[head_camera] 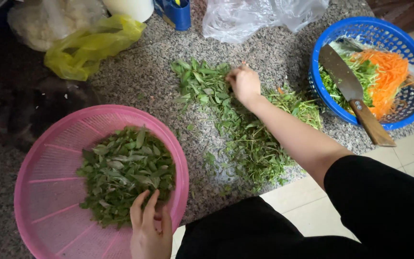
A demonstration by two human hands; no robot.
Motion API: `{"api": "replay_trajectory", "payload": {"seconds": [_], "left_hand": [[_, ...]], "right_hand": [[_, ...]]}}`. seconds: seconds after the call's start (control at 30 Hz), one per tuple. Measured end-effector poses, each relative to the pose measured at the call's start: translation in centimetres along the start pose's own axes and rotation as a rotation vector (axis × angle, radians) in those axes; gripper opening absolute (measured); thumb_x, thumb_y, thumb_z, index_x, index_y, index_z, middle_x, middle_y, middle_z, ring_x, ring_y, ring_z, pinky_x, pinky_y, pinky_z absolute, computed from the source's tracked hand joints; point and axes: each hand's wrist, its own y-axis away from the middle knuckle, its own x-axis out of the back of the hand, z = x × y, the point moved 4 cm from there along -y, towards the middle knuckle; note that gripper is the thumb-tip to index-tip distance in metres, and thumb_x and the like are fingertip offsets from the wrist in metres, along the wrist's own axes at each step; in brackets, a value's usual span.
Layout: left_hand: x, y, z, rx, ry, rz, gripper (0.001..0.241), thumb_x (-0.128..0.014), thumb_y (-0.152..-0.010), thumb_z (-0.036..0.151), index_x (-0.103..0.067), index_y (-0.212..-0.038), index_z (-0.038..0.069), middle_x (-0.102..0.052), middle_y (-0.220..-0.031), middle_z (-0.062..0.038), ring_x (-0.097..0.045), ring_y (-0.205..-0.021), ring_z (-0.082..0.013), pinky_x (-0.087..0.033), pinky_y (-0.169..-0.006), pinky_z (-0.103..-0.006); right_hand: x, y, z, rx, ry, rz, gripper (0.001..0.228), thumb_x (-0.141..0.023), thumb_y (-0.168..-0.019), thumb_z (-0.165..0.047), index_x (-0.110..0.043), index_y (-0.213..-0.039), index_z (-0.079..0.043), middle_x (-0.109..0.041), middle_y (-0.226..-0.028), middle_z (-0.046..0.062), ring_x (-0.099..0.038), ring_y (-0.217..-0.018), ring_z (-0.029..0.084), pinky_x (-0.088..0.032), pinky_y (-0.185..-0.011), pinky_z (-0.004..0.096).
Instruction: Picking herb leaves off stems and placing them into a basket.
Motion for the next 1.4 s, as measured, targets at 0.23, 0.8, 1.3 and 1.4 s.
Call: {"api": "replay_trajectory", "payload": {"seconds": [0.23,0.8,1.3,1.4], "left_hand": [[-0.4,0.2,0.6,-0.131,0.031,0.145,0.054,-0.072,-0.08,0.008,-0.067,-0.134,0.013,-0.058,-0.145,-0.012,-0.066,-0.117,-0.0302,-0.059,-0.083,-0.0378],[1.5,-1.9,4.3,-0.203,0.033,0.116,0.045,-0.072,-0.086,0.013,-0.068,-0.131,0.012,-0.059,-0.144,-0.01,-0.072,-0.097,-0.0267,-0.06,-0.071,-0.0367],[4.8,-3.6,11.9,-0.477,0.052,0.289,0.029,-0.076,-0.089,0.005,-0.074,-0.118,0.003,-0.067,-0.134,-0.008,-0.07,-0.082,-0.0199,-0.055,-0.067,-0.032],[6.0,-5.0,13.2,-0.534,0.05,0.324,0.026,-0.076,-0.09,0.004,-0.075,-0.116,0.001,-0.069,-0.132,-0.008,-0.07,-0.079,-0.0185,-0.054,-0.066,-0.031]], "right_hand": [[3.9,-3.2,1.0,-0.157,-0.36,-0.026,0.015,-0.072,-0.1,-0.014,-0.079,-0.097,-0.001,-0.071,-0.12,0.021,-0.068,-0.09,0.025,-0.061,-0.086,0.04],[4.6,4.2,0.3,-0.623,-0.923,-0.237,0.022,-0.066,-0.105,-0.024,-0.075,-0.112,-0.005,-0.07,-0.085,0.002,-0.053,-0.062,0.005,-0.048,-0.056,0.018],[12.5,12.1,-8.1,-0.353,-1.243,-0.222,0.01,-0.065,-0.104,-0.014,-0.067,-0.103,-0.004,-0.073,-0.09,0.008,-0.05,-0.063,0.006,-0.046,-0.058,0.019],[14.2,13.0,-9.6,-0.298,-1.311,-0.219,0.009,-0.064,-0.104,-0.011,-0.066,-0.101,-0.003,-0.073,-0.091,0.01,-0.05,-0.063,0.006,-0.045,-0.059,0.019]]}}
